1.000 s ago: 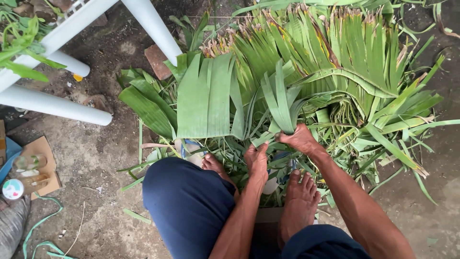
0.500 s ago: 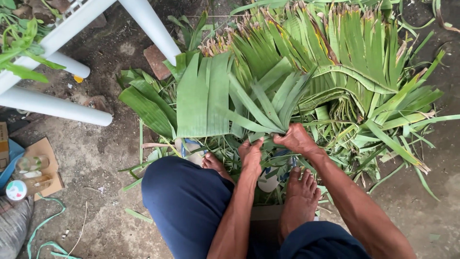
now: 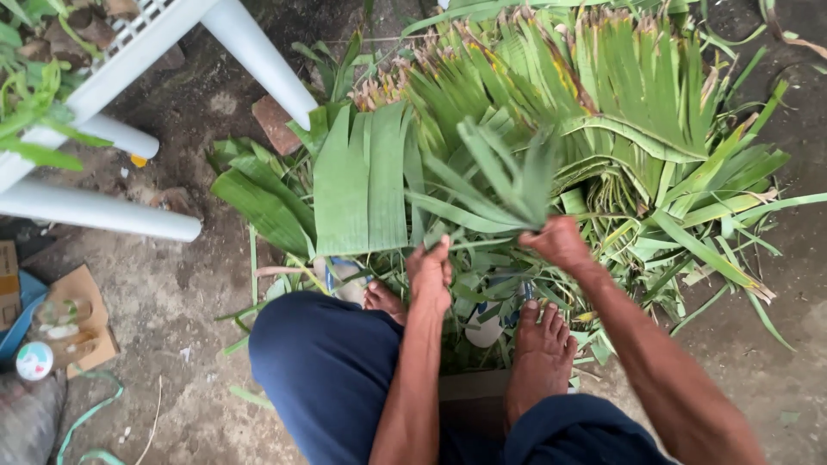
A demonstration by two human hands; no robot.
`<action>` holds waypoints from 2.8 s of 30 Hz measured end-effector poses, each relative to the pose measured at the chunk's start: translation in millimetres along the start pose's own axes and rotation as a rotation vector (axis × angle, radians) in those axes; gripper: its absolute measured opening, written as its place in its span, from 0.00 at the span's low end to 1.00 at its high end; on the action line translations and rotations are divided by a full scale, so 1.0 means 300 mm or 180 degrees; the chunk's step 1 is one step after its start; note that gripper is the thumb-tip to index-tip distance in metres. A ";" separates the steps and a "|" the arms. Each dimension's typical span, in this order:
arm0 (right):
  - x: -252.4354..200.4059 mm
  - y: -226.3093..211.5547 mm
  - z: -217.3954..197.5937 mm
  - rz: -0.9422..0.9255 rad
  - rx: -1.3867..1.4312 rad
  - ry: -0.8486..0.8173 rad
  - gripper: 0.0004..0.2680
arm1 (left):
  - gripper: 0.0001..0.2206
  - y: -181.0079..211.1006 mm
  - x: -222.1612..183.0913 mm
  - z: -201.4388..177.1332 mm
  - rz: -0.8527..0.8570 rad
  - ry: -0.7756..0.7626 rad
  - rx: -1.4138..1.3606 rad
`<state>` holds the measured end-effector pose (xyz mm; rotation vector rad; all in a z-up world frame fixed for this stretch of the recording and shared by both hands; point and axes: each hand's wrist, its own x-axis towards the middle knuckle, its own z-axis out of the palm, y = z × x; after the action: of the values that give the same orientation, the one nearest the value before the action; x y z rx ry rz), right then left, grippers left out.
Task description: The person is stripping banana leaves into smaller sections and neatly stacking them on the ground.
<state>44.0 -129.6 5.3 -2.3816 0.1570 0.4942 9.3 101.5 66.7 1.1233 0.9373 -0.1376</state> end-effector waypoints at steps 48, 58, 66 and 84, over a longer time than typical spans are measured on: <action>-0.243 -0.158 -0.116 0.0679 0.3916 0.0538 0.07 | 0.17 -0.119 -0.057 0.131 -0.0697 -0.1007 -0.1302; -0.255 -0.186 -0.104 0.0619 0.3623 0.0478 0.06 | 0.09 -0.096 -0.082 0.127 -0.0182 -0.1248 -0.0193; -0.250 -0.184 -0.095 0.0599 0.3633 0.0396 0.04 | 0.08 -0.108 -0.079 0.119 0.0034 -0.1186 0.0563; -0.245 -0.143 -0.057 0.0584 0.3321 0.0468 0.05 | 0.09 -0.130 -0.073 0.117 0.0228 -0.1131 0.0950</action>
<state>-8.0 -109.8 72.2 -1.3769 0.5524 0.2191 -5.3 47.1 58.3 1.3515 0.5690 -0.4153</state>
